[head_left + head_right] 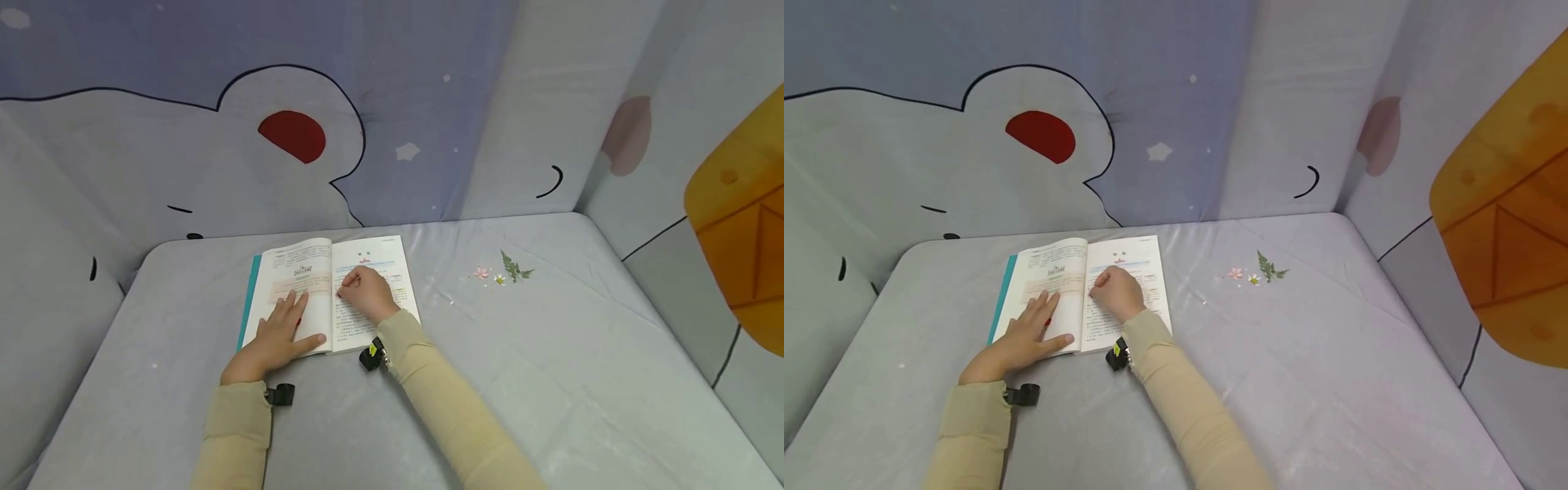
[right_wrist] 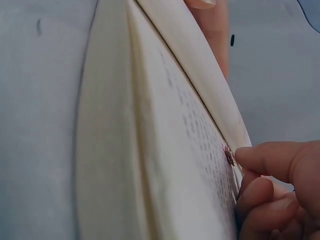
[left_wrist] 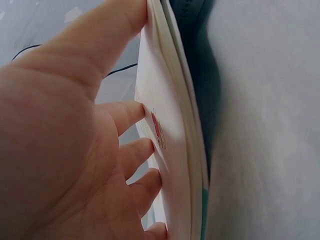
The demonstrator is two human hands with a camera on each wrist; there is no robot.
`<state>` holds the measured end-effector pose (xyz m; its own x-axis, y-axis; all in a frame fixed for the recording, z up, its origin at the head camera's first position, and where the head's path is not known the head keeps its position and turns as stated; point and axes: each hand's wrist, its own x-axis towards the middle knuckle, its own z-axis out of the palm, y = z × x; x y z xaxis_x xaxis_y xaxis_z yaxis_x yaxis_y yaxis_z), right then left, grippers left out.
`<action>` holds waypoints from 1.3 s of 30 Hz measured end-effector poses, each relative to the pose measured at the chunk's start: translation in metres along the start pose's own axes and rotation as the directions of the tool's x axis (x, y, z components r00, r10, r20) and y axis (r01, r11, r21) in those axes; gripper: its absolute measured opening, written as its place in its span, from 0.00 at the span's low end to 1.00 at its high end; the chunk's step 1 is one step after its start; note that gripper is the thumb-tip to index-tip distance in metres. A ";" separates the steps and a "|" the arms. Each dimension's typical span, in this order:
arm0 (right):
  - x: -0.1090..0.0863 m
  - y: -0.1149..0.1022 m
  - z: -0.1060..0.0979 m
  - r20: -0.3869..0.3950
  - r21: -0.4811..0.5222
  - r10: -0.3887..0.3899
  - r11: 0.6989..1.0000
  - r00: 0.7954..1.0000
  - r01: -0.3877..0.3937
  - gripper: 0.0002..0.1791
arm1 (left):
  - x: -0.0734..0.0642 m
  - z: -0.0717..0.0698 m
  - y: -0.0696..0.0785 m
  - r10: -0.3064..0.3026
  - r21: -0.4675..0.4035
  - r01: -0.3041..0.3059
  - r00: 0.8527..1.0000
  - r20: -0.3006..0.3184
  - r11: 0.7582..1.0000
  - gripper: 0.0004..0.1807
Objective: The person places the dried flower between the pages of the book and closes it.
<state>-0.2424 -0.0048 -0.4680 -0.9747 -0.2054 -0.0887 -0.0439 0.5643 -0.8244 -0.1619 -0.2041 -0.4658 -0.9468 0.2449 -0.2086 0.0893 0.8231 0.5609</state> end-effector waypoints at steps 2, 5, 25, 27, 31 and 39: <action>0.001 0.003 -0.002 0.016 0.046 -0.003 0.999 1.000 0.003 0.05 | 0.000 0.000 0.000 0.002 -0.002 -0.002 1.000 -0.001 1.000 0.54; 0.000 0.007 -0.006 0.069 0.140 -0.013 0.990 0.998 0.003 0.08 | 0.001 0.001 0.001 0.007 -0.004 -0.007 1.000 0.005 1.000 0.55; -0.043 0.016 -0.096 0.204 -0.054 -0.173 0.981 0.963 0.188 0.04 | 0.001 0.001 -0.002 -0.019 -0.013 0.019 1.000 0.002 1.000 0.55; -0.049 0.019 -0.103 0.243 -0.109 -0.202 0.966 0.949 0.234 0.06 | 0.000 0.000 -0.001 -0.016 -0.012 0.016 1.000 0.000 1.000 0.55; -0.060 0.026 -0.110 0.332 -0.207 -0.263 0.917 0.906 0.342 0.07 | 0.000 0.000 0.000 -0.020 -0.011 0.020 1.000 0.006 1.000 0.55; -0.076 0.038 -0.108 0.411 -0.361 -0.339 0.792 0.846 0.492 0.12 | -0.003 -0.002 0.000 -0.007 -0.029 0.007 1.000 -0.003 1.000 0.56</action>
<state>-0.1940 0.1187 -0.4327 -0.7199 -0.6936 -0.0254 -0.5940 0.6347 -0.4943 -0.1599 -0.2052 -0.4638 -0.9483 0.2380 -0.2099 0.0743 0.8097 0.5821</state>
